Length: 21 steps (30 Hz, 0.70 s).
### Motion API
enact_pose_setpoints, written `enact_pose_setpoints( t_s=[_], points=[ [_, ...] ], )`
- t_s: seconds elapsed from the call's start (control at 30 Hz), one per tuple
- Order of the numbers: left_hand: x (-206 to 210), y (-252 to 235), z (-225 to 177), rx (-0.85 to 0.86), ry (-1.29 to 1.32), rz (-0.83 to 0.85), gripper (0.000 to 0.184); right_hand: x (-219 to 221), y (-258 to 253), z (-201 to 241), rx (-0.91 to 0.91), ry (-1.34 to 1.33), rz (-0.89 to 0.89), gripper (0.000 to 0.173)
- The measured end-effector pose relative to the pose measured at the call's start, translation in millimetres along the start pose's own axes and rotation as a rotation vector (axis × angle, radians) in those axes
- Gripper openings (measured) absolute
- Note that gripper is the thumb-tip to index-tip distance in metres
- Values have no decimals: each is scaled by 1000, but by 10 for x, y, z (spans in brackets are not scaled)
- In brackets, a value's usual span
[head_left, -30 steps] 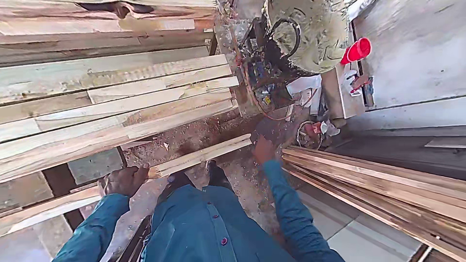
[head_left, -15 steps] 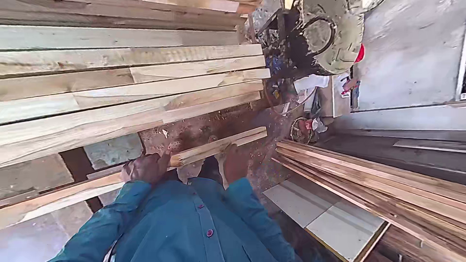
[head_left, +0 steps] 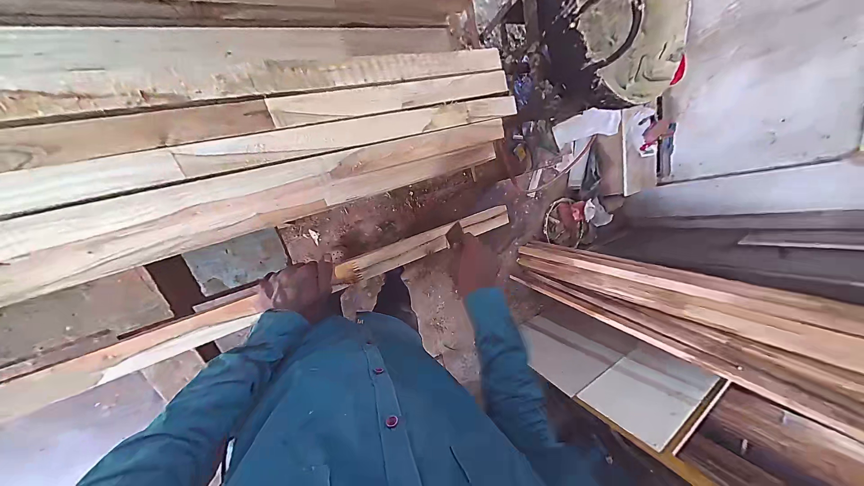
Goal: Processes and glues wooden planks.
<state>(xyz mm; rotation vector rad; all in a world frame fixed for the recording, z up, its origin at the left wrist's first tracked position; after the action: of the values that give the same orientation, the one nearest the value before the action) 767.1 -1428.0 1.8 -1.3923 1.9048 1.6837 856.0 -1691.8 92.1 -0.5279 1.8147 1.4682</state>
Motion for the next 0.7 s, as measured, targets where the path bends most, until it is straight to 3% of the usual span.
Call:
enact_pose_setpoints(
  t_s=[0.1, 0.2, 0.27, 0.33, 0.4, 0.47, 0.6, 0.7],
  points=[
    [-141, -63, -138, -26, -28, 85, 74, 416, 428, 633, -28, 78, 36, 47],
    [-177, -42, -145, -17, -34, 116, 71, 278, 226, 273, -87, -69, 83, 37],
    [-61, -30, -173, -4, -21, 99, 73, 74, 179, 91, -20, -102, 40, 36],
    [-40, -89, -227, -26, -6, 77, 72, 211, 362, 421, 0, -66, 15, 40],
    [-91, -145, -252, -48, -19, 98, 73, 537, 632, 798, -113, 36, 63, 41],
    [-85, -113, -238, -46, -13, 128, 74, 582, 664, 735, -204, 12, 122, 40],
    [4, -148, -249, -7, -23, 44, 77, 301, 266, 312, -37, -57, 57, 37],
    [12, -211, -313, -22, -25, 14, 78, 698, 600, 795, -101, 31, -4, 48]
  ],
)
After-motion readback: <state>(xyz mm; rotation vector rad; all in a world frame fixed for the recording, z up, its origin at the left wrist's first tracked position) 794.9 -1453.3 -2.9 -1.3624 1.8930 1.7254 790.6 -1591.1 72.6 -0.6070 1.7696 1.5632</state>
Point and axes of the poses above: each hand's wrist, its own y-axis away from the middle knuckle, its own x-axis out of the palm, z = x × y, the point moved 1 cm from there along -y, towards the middle knuckle, and after that the axes turned 6 degrees about z, right-handed, at the moved point
